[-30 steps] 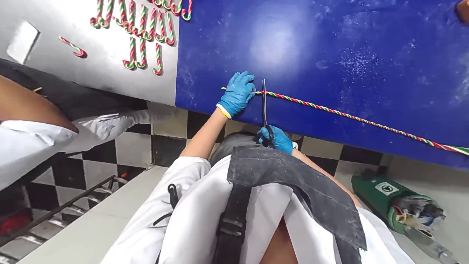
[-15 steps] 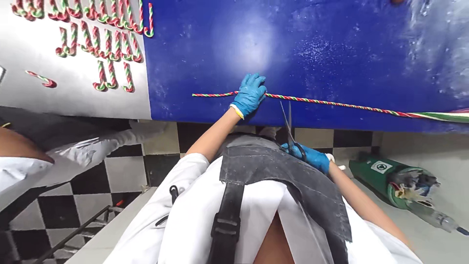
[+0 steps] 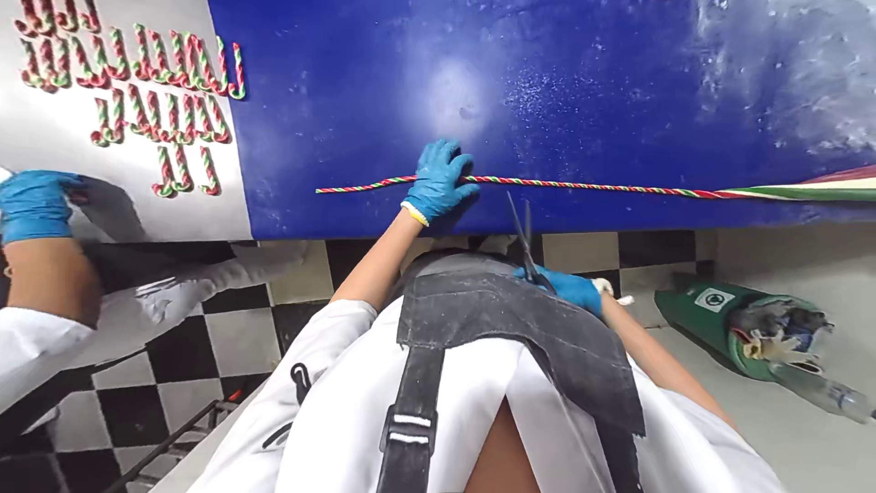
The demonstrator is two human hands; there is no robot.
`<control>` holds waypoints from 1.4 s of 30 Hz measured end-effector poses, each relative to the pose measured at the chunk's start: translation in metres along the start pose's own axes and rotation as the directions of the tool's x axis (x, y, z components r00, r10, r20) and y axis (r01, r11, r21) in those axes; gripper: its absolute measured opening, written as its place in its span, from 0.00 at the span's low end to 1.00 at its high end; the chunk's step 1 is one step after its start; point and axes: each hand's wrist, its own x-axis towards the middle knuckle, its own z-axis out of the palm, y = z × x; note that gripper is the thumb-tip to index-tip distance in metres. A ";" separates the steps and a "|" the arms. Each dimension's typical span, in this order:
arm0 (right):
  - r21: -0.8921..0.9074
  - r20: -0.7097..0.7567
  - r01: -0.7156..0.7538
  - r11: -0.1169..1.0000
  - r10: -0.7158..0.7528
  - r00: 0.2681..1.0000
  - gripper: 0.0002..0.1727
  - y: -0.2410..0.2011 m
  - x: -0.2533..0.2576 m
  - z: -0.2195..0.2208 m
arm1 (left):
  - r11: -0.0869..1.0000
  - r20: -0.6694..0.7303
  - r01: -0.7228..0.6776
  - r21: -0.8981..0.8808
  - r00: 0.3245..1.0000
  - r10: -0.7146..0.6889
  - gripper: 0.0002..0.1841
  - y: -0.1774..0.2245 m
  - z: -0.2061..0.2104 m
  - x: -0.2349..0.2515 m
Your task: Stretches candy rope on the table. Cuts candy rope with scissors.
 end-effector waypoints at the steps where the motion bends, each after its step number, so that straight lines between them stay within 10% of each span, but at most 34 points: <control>1: 0.028 0.021 -0.044 0.999 0.043 0.999 0.27 0.017 -0.017 -0.006 | 0.999 0.019 -0.045 -0.002 0.999 0.045 0.34 0.019 0.006 0.012; 6: 0.274 0.020 -0.092 0.957 0.089 0.996 0.30 0.049 -0.046 -0.031 | 0.981 0.004 -0.190 -0.028 0.982 0.190 0.13 0.070 0.040 0.045; 13: 0.471 -0.239 0.087 0.878 0.031 0.971 0.21 0.016 0.033 -0.037 | 0.995 0.026 -0.093 -0.028 0.995 0.094 0.13 0.067 0.039 0.037; 18: 0.076 -0.219 0.043 0.996 -0.026 0.975 0.14 0.055 -0.032 -0.066 | 0.999 0.060 0.004 0.040 0.998 -0.006 0.26 0.085 0.034 0.048; 22: 0.033 -0.006 -0.145 0.989 0.145 0.989 0.30 0.124 -0.122 -0.090 | 0.989 0.084 -0.145 0.006 0.986 0.144 0.35 0.152 0.061 0.091; 28: 0.369 -0.017 -0.031 0.929 0.040 0.999 0.47 0.155 -0.130 -0.121 | 0.957 0.025 -0.290 -0.031 0.956 0.291 0.13 0.208 0.095 0.126; 30: 0.412 -0.036 0.056 0.909 -0.046 0.998 0.51 0.151 -0.099 -0.128 | 0.960 0.062 -0.274 -0.061 0.959 0.278 0.14 0.206 0.091 0.123; 36: 0.406 -0.333 0.042 0.913 0.105 0.937 0.17 0.106 -0.070 -0.123 | 0.977 0.035 -0.194 -0.094 0.980 0.198 0.22 0.186 0.082 0.111; 39: 0.051 -0.441 -0.269 0.962 0.263 0.858 0.25 0.088 -0.096 -0.146 | 0.997 -0.045 -0.001 -0.079 0.999 -0.002 0.32 0.133 0.041 0.077; 42: -0.305 -0.567 -0.590 0.748 0.355 0.743 0.33 0.049 -0.107 -0.185 | 0.956 -0.122 0.294 0.015 0.949 -0.290 0.33 0.037 -0.004 0.021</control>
